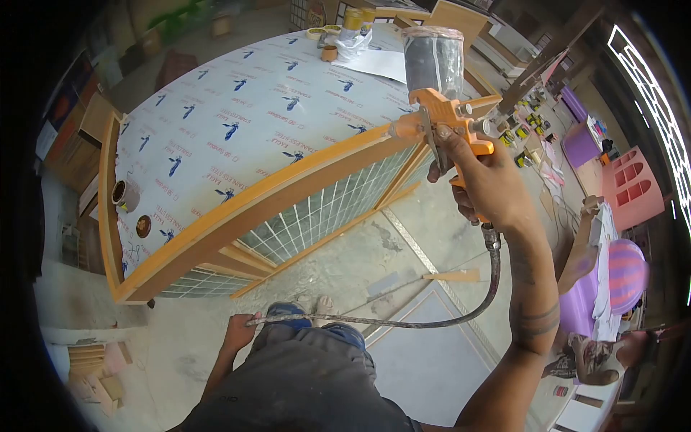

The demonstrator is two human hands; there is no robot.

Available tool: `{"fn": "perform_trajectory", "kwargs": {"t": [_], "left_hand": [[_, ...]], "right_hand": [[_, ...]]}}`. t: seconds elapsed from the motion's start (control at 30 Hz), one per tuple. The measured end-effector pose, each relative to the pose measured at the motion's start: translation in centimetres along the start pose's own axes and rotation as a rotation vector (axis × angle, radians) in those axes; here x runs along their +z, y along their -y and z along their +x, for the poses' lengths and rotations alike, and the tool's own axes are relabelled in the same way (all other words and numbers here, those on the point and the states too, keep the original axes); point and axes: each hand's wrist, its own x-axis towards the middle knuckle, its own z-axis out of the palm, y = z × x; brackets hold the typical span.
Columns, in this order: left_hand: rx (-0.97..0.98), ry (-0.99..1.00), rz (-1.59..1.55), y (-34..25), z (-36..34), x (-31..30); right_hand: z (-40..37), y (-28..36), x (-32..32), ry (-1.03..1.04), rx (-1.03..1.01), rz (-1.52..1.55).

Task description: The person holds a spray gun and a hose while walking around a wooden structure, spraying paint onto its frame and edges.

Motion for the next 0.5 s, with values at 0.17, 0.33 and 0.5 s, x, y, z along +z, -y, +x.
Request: {"fn": "perform_trajectory", "kwargs": {"t": [0.17,0.33,0.5], "left_hand": [[-0.102,0.08,-0.038,-0.3,1.5,-0.1],[-0.044,0.144,-0.037,-1.0,3.3,-0.3],[-0.019,0.147,-0.083,-3.5,4.5,-0.3]], "right_hand": [[2.2,-0.5,-1.0,-0.184,0.029,-0.112],[4.7,-0.5,-3.0,-0.272,0.06,-0.147],[7.8,-1.9,-6.3,-0.301,0.059,-0.114]]}}
